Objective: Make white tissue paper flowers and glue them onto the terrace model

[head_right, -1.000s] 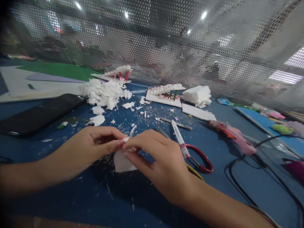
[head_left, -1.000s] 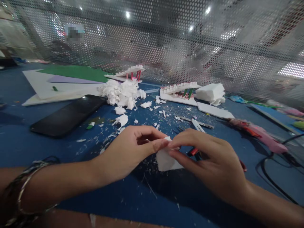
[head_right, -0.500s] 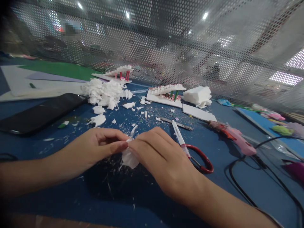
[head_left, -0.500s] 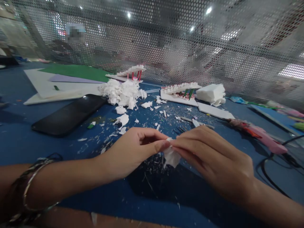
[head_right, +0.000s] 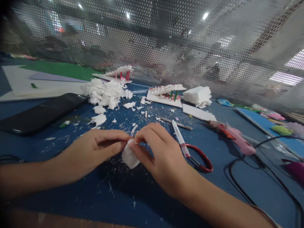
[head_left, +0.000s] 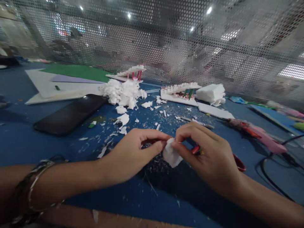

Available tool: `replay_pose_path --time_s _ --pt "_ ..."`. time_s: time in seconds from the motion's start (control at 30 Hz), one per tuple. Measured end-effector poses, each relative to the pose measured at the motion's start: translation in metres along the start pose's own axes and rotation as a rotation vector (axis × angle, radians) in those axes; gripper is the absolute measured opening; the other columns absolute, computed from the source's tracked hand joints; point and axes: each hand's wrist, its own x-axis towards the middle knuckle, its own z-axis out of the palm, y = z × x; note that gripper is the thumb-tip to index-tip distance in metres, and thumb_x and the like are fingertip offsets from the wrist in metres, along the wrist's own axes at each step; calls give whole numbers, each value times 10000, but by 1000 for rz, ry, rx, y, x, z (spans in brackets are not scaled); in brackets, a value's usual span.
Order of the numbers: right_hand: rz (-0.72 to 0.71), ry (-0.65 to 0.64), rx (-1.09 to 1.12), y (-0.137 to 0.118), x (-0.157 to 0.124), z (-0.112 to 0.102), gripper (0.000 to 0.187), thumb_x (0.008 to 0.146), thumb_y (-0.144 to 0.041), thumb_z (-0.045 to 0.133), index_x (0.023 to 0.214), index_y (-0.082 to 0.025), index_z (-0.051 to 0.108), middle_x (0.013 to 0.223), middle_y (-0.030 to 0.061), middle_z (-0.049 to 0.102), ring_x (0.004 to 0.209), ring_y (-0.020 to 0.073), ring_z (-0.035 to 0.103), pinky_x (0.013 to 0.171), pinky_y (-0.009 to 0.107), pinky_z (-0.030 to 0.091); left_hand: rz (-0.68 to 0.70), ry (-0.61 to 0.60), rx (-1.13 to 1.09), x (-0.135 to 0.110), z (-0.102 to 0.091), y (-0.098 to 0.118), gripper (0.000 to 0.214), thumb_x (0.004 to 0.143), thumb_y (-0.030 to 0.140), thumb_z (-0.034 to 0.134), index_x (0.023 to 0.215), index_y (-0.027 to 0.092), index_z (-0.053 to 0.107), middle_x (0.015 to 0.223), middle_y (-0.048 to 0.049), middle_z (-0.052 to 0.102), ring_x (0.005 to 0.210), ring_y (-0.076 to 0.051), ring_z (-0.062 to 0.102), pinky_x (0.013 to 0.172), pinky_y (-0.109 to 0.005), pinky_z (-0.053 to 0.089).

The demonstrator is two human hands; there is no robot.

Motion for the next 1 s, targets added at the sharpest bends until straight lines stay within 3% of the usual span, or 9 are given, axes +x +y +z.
replay_pose_path --time_s 0.17,0.5,0.73,0.87,1.0 --pt "-2 59 -11 -4 0 -2 109 788 -137 545 713 -176 476 714 -7 539 675 83 512 625 203 413 141 2 125 -1 -2 0 125 751 219 583 825 203 683 823 46 694 769 -101 601 710 -131 442" --pt "69 60 147 -2 5 -4 94 780 -106 533 714 -171 524 700 -2 569 639 80 525 569 188 427 -6 0 -145 0 -1 0 190 767 132 552 842 234 694 725 65 699 689 -75 616 608 -107 457" --pt "159 44 417 -3 1 -2 39 794 -163 533 762 -178 516 750 5 559 683 86 539 565 190 449 89 2 -76 5 -7 -1 103 722 144 605 712 204 688 705 32 691 659 -106 602 606 -174 455" --pt "112 54 488 -5 2 -2 52 776 -139 564 747 -176 542 728 -5 573 701 83 546 606 196 453 171 -3 -84 7 -9 -5 68 716 137 618 674 183 644 686 22 647 654 -94 571 615 -176 444" --pt "33 83 470 -7 2 -2 84 748 -90 592 745 -170 566 710 -21 600 695 68 562 641 184 454 229 87 -61 5 -8 -5 90 682 155 661 732 172 588 722 35 575 667 -74 525 630 -154 434"
